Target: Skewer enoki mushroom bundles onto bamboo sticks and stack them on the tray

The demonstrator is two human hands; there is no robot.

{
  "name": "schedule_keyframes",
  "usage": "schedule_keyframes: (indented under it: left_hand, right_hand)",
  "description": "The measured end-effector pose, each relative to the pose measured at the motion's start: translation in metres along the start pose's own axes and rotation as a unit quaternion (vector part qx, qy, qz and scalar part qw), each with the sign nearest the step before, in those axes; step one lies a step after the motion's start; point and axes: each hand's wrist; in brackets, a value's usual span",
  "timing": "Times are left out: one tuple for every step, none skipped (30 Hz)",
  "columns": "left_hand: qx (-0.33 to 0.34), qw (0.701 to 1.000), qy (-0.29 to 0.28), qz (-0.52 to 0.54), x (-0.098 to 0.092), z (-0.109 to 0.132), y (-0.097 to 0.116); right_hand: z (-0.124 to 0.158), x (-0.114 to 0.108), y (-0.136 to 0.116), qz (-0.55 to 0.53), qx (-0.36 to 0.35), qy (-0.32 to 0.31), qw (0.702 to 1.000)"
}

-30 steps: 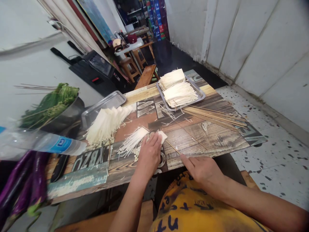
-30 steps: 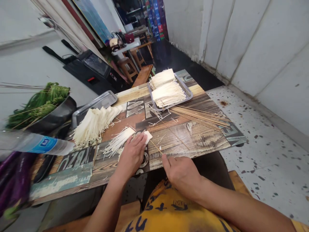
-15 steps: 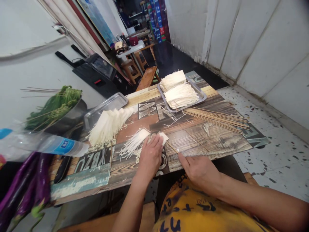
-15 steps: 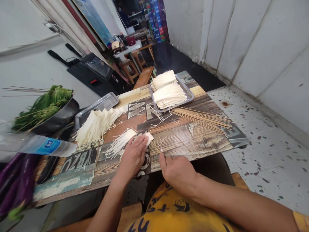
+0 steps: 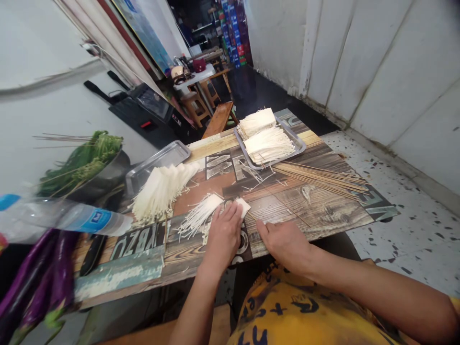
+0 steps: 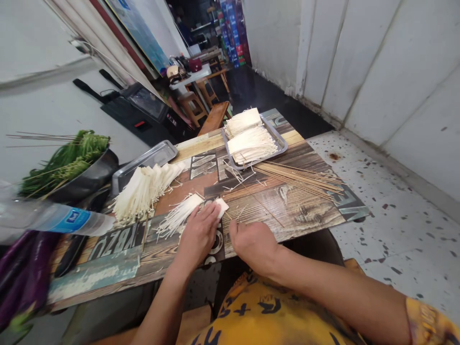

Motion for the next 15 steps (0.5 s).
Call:
schedule_keyframes:
  left_hand:
    - [-0.003,1.0,0.006,-0.001,0.0007,0.0006,0.0012]
    - [-0.007,1.0,0.013,-0.003,0.0015,0.0013,0.0025]
    - [-0.012,1.0,0.019,-0.005,0.0024,0.0019,0.0037]
    - [-0.017,1.0,0.024,-0.008,0.0033,0.0025,0.0047]
    - [-0.021,0.999,0.028,-0.01,0.0041,0.003,0.0054]
    - [-0.022,0.999,0.028,-0.012,0.0049,0.0033,0.0057]
    - [-0.021,0.999,0.027,-0.012,0.0054,0.0035,0.0055]
    - [-0.019,0.999,0.025,-0.012,0.0057,0.0036,0.0049]
    - [-0.016,1.0,0.022,-0.01,0.0058,0.0036,0.0041]
    - [-0.014,1.0,0.019,-0.008,0.0056,0.0036,0.003]
    - [-0.012,1.0,0.015,-0.004,0.0051,0.0037,0.0019]
    - [-0.011,1.0,0.013,0.002,0.0043,0.0039,0.0009]
    - [-0.01,1.0,0.011,0.008,0.0033,0.0042,0.0001]
    - [-0.007,1.0,0.011,0.016,0.0021,0.0048,-0.0004]
    - [-0.003,1.0,0.017,0.024,0.0006,0.0056,-0.0005]
  right_hand:
    - [-0.0005,-0.0011,0.0005,-0.004,0.007,-0.002,1.0]
    - [-0.0008,-0.0022,0.0011,-0.008,0.016,-0.006,1.0]
    - [-0.0009,-0.0032,0.0015,-0.013,0.023,-0.01,1.0]
    - [-0.0009,-0.0042,0.0017,-0.018,0.027,-0.014,0.999]
    - [-0.001,-0.0051,0.0016,-0.022,0.03,-0.017,0.999]
    - [-0.0011,-0.0057,0.0013,-0.025,0.03,-0.02,0.999]
    - [-0.0012,-0.006,0.0009,-0.028,0.028,-0.023,0.999]
    - [-0.0013,-0.0059,0.0004,-0.029,0.024,-0.026,0.999]
    - [-0.0012,-0.0053,0.0001,-0.031,0.02,-0.027,0.999]
    - [-0.0009,-0.0043,0.0001,-0.038,0.022,-0.027,0.999]
    - [-0.0003,-0.0031,0.0005,-0.051,0.028,-0.026,0.998]
    - [0.0005,-0.0019,0.0012,-0.067,0.037,-0.025,0.997]
    - [0.0016,-0.0009,0.002,-0.089,0.047,-0.02,0.995]
    - [0.0029,-0.0006,0.0028,-0.12,0.057,-0.009,0.991]
    - [0.0043,-0.0012,0.0031,-0.158,0.064,0.012,0.985]
Point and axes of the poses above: each hand's wrist, its own z-axis away from the middle knuckle, its own x-axis out of the palm, y = z × x
